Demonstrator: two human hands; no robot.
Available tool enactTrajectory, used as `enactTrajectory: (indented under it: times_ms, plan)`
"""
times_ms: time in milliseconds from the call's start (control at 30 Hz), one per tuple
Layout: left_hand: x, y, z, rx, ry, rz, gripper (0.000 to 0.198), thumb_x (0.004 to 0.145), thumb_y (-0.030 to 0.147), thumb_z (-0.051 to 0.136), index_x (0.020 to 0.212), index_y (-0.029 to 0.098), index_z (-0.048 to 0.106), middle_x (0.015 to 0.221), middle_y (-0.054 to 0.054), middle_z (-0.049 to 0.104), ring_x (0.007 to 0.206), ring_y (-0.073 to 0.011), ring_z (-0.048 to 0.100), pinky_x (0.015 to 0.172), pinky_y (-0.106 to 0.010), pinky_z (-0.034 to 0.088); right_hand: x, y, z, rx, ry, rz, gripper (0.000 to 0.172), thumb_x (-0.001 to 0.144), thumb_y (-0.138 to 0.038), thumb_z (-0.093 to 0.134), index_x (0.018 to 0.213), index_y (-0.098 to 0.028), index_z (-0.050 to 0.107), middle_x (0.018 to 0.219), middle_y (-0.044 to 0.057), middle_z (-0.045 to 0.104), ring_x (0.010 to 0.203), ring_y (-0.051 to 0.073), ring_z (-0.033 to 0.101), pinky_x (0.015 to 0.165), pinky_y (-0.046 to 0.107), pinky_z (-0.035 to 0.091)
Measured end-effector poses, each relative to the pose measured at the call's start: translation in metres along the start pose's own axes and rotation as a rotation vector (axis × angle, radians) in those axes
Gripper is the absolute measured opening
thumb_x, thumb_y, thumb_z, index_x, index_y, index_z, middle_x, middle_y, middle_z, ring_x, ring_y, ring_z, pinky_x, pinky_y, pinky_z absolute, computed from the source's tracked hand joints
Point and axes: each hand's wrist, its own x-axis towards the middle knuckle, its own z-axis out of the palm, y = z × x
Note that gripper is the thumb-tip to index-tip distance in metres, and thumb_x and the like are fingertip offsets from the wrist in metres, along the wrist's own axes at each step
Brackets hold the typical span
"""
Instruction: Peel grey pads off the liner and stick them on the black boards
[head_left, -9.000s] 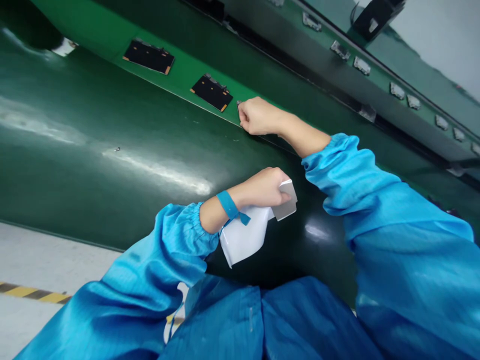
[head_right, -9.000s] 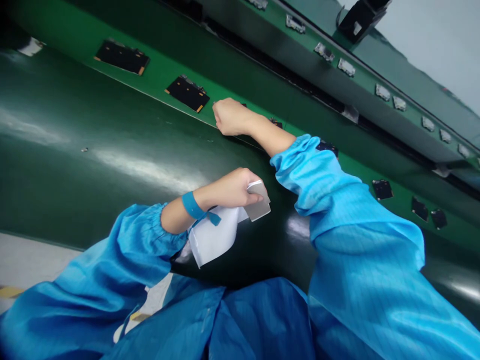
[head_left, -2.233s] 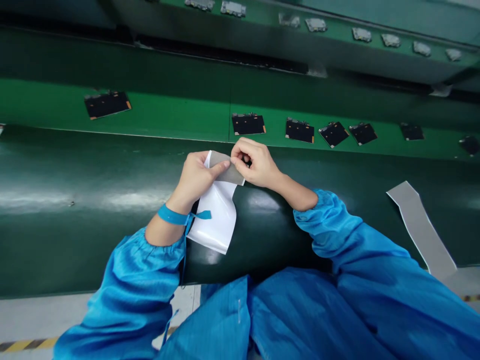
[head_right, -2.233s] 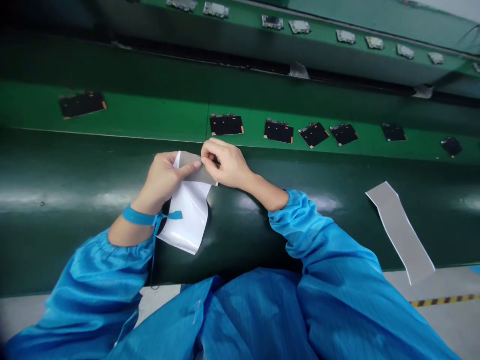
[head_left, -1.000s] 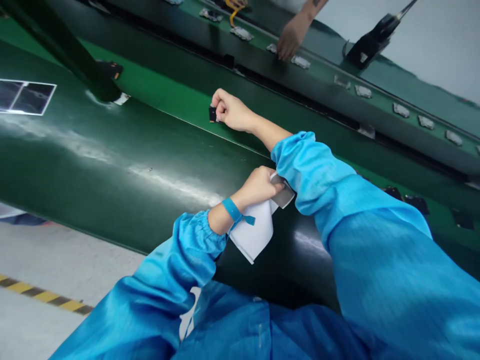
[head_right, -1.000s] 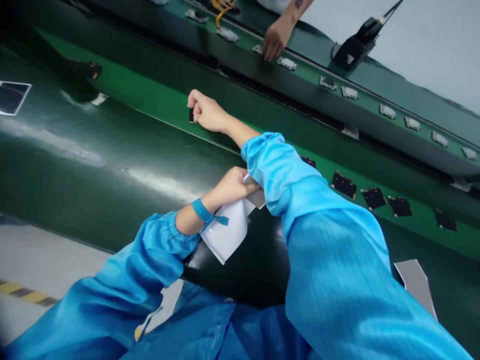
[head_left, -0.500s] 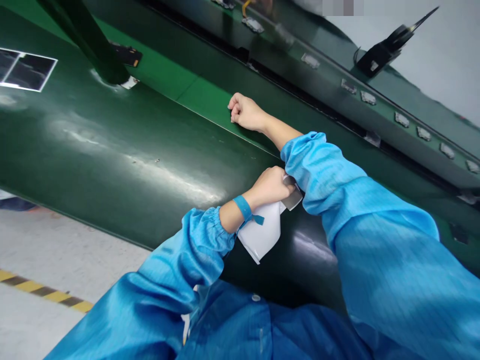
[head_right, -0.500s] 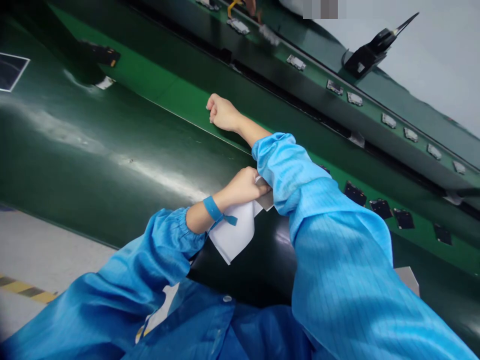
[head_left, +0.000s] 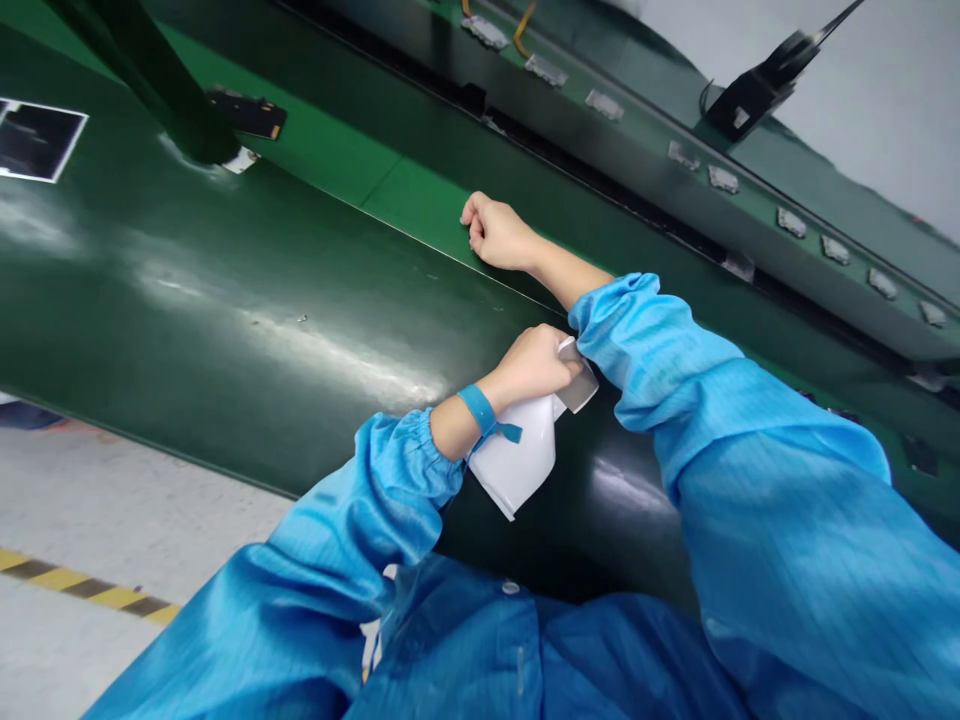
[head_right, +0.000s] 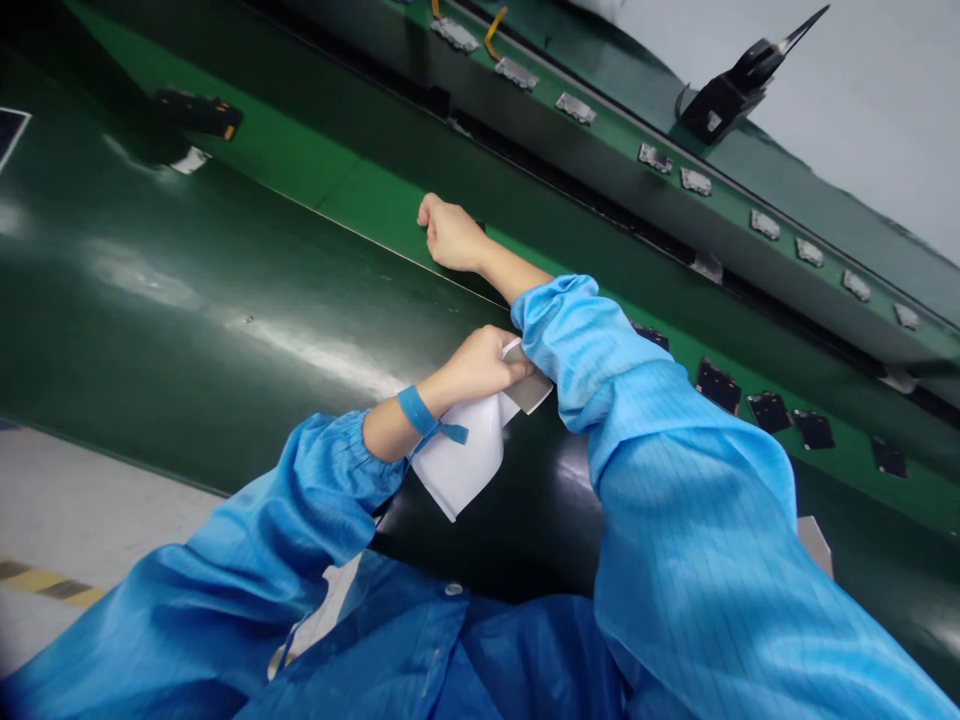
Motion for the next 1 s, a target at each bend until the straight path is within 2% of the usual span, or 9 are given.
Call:
enactTrajectory:
  times_ms: [133, 233, 367, 433, 533, 600, 733, 833, 1000]
  plan:
    - [0.001, -0.001, 0.000, 0.020, 0.008, -0.022, 0.021, 0.080, 0.019, 0.069, 0.062, 0.019, 0.057, 0.067, 0.001, 0.061, 0.068, -0.0159, 0.057, 0.063, -0.027, 0.037, -0.004, 0.006, 0.010, -0.098, 0.024, 0.040, 0.030, 0.084, -0.013, 0.065, 0.101, -0.026, 0.043, 0.089, 0.001, 0.061, 0.093, 0.026, 0.064, 0.101, 0.047, 0.055]
    - [0.001, -0.002, 0.000, 0.041, 0.012, -0.025, 0.020, 0.080, 0.021, 0.070, 0.063, 0.019, 0.060, 0.066, 0.001, 0.063, 0.068, -0.0165, 0.059, 0.064, -0.028, 0.039, -0.003, 0.016, 0.013, -0.128, 0.082, 0.084, 0.043, 0.080, -0.015, 0.078, 0.105, -0.025, 0.044, 0.099, 0.006, 0.060, 0.100, 0.030, 0.065, 0.106, 0.057, 0.055]
    - [0.002, -0.002, -0.002, 0.042, -0.001, -0.039, 0.012, 0.081, 0.021, 0.071, 0.070, 0.017, 0.069, 0.074, -0.002, 0.073, 0.074, -0.0193, 0.066, 0.067, -0.028, 0.044, -0.014, 0.027, -0.008, -0.072, 0.225, 0.127, 0.065, 0.070, -0.023, 0.096, 0.110, -0.023, 0.045, 0.115, 0.010, 0.058, 0.114, 0.033, 0.066, 0.109, 0.053, 0.054]
    - [0.002, -0.003, -0.003, 0.013, 0.011, -0.067, 0.007, 0.081, 0.022, 0.072, 0.077, 0.016, 0.074, 0.080, -0.003, 0.077, 0.078, -0.0211, 0.069, 0.069, -0.028, 0.046, -0.039, 0.026, -0.026, -0.013, 0.234, 0.160, 0.064, 0.072, -0.030, 0.096, 0.111, -0.024, 0.046, 0.108, 0.006, 0.059, 0.108, 0.029, 0.066, 0.102, 0.046, 0.056]
    - [0.003, -0.003, -0.003, -0.019, 0.043, -0.094, 0.010, 0.081, 0.025, 0.073, 0.077, 0.016, 0.074, 0.080, -0.003, 0.077, 0.078, -0.0214, 0.070, 0.068, -0.028, 0.047, -0.103, 0.015, -0.044, 0.180, 0.212, 0.155, 0.048, 0.085, -0.041, 0.085, 0.111, -0.026, 0.048, 0.084, -0.003, 0.056, 0.082, 0.020, 0.061, 0.083, 0.036, 0.055]
    - [0.003, -0.003, -0.002, -0.030, 0.052, -0.090, 0.012, 0.080, 0.027, 0.073, 0.075, 0.017, 0.073, 0.078, -0.002, 0.076, 0.076, -0.0205, 0.068, 0.067, -0.027, 0.045, -0.153, 0.006, -0.046, 0.361, 0.232, 0.157, 0.042, 0.090, -0.048, 0.077, 0.114, -0.026, 0.050, 0.075, -0.006, 0.053, 0.071, 0.018, 0.056, 0.072, 0.032, 0.050]
    - [0.004, -0.004, -0.002, -0.037, 0.072, -0.087, 0.019, 0.078, 0.033, 0.074, 0.070, 0.017, 0.067, 0.070, 0.000, 0.070, 0.068, -0.0172, 0.060, 0.063, -0.027, 0.041, -0.233, -0.011, -0.032, 0.595, 0.339, 0.190, 0.044, 0.090, -0.049, 0.075, 0.121, -0.028, 0.050, 0.084, -0.001, 0.064, 0.073, 0.018, 0.058, 0.066, 0.031, 0.045]
    - [0.004, -0.004, -0.002, -0.026, 0.078, -0.094, 0.024, 0.077, 0.038, 0.075, 0.069, 0.017, 0.066, 0.068, 0.001, 0.066, 0.065, -0.0152, 0.055, 0.061, -0.026, 0.039, -0.258, -0.022, -0.019, 0.643, 0.419, 0.193, 0.046, 0.089, -0.047, 0.076, 0.122, -0.029, 0.050, 0.091, 0.001, 0.066, 0.078, 0.019, 0.059, 0.069, 0.033, 0.048]
    - [0.003, -0.002, -0.003, -0.015, 0.080, -0.105, 0.028, 0.076, 0.043, 0.076, 0.072, 0.018, 0.067, 0.070, 0.000, 0.067, 0.066, -0.0151, 0.055, 0.061, -0.026, 0.040, -0.259, -0.033, -0.010, 0.605, 0.439, 0.187, 0.045, 0.088, -0.037, 0.072, 0.125, -0.030, 0.048, 0.093, 0.000, 0.065, 0.075, 0.019, 0.060, 0.067, 0.036, 0.048]
